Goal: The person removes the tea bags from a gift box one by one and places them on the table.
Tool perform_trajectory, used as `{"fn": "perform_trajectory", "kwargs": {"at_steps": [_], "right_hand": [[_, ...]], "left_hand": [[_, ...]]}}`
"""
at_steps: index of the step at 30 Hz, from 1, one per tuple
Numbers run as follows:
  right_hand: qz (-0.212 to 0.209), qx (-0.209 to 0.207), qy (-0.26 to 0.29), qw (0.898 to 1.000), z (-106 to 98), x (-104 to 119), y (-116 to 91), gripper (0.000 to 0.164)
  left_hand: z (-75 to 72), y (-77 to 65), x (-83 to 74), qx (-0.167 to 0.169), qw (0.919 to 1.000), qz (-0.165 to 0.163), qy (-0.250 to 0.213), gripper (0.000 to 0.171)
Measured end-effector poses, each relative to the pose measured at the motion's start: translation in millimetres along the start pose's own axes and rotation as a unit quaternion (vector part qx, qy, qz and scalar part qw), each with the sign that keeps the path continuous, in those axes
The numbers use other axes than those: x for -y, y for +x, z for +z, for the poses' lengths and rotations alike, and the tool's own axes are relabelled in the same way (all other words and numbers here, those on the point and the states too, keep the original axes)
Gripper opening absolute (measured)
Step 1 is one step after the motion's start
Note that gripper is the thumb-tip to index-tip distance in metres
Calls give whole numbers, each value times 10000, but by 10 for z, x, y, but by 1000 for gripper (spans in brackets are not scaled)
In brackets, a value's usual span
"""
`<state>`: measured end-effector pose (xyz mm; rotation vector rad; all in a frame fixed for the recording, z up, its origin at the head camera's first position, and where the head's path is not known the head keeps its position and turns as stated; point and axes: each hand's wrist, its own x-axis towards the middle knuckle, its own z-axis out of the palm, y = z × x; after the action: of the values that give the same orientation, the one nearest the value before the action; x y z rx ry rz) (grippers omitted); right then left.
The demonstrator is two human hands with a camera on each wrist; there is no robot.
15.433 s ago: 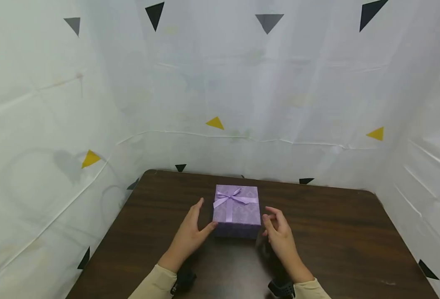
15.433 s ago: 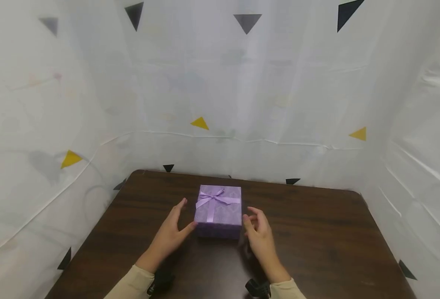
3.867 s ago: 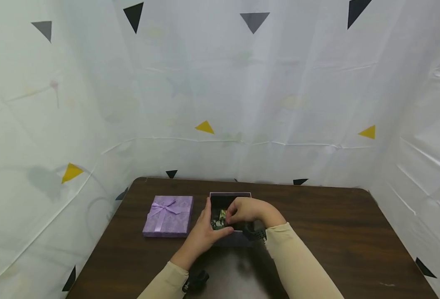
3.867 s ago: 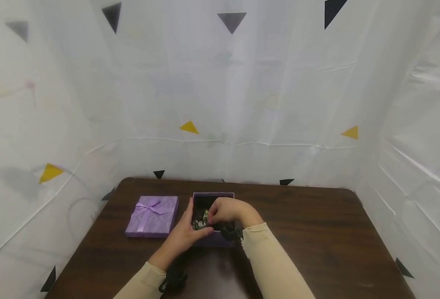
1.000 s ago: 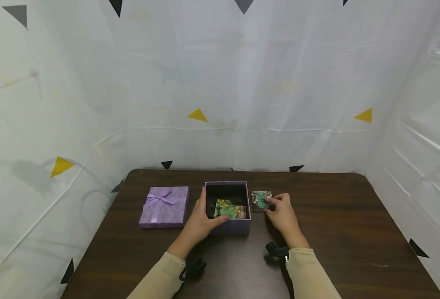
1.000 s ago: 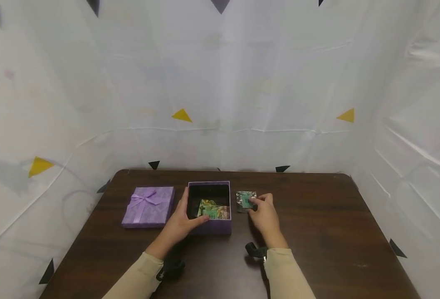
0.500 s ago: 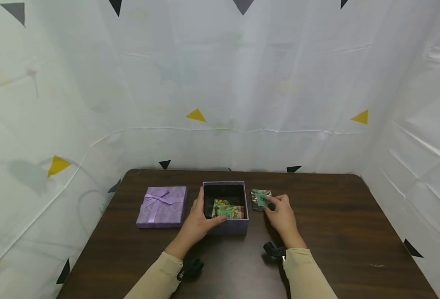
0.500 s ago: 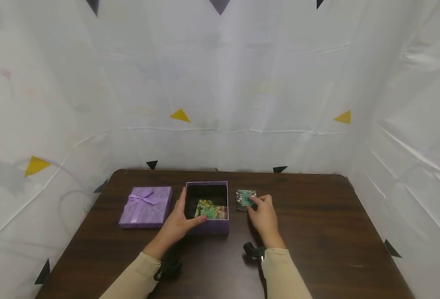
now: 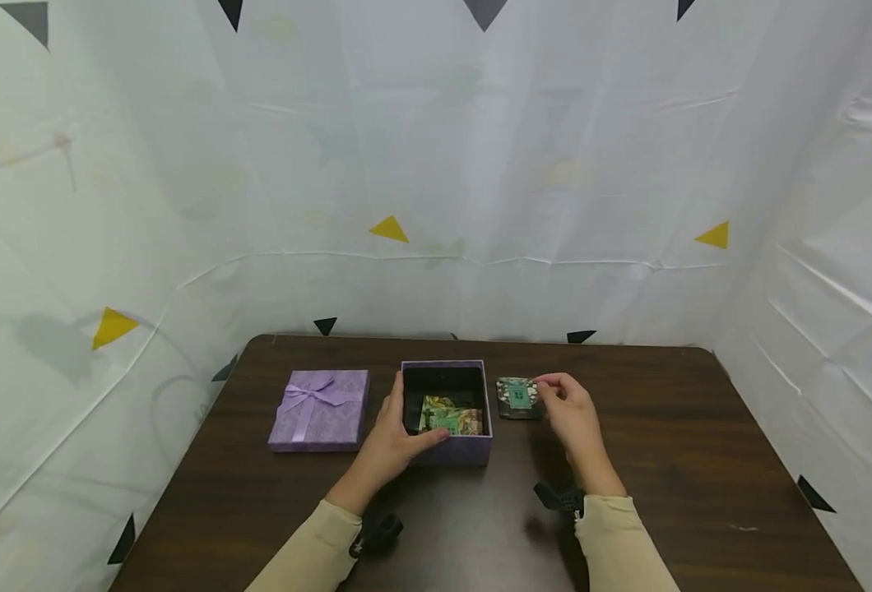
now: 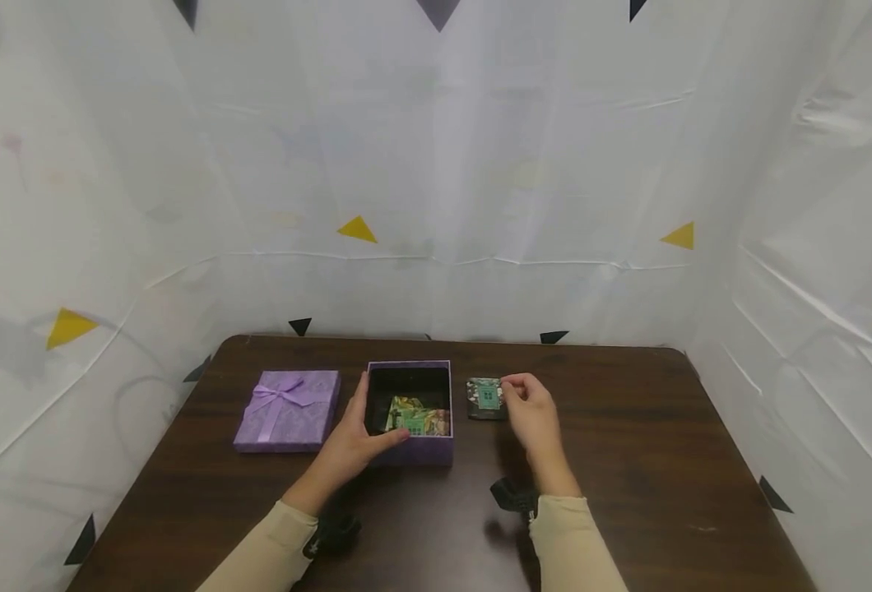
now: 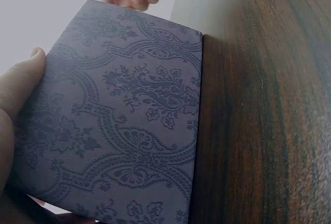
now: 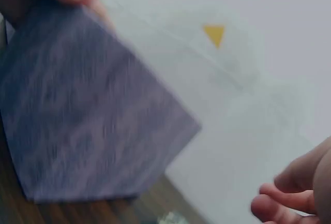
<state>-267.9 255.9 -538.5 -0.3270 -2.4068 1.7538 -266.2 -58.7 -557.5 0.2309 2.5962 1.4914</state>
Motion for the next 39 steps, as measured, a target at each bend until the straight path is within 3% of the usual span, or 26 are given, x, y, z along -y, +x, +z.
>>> {"fn": "perform_trajectory", "kwargs": {"at_steps": [6,13,23,27,30,35,39], "right_hand": [[-459,882,-107,9950,41,311,-180,23],[-1016,1811,-134,9781,77,630,-327,22],[-1125,3052,-51,9456,428,829,-187,20],[-1184,3174,-70,9408,628,797,-71,20],[-1214,2992,-24,9464,756,726,11,17],[-823,2748,-67,9580,847,688,92,13],[-517,3008,-359,9516,853,756,136,16]], "left_hand": [[3,3,15,113,9999,-78,-22,130],[-5,5,1,62,9999,28,-90,132],[-1,18,17,65,9999,41,-137,132],[13,22,26,133,9997,98,-204,131],[19,28,25,128,9996,133,-233,130],[12,22,19,110,9996,128,-218,129],[-10,21,37,108,9997,119,-162,129]]}}
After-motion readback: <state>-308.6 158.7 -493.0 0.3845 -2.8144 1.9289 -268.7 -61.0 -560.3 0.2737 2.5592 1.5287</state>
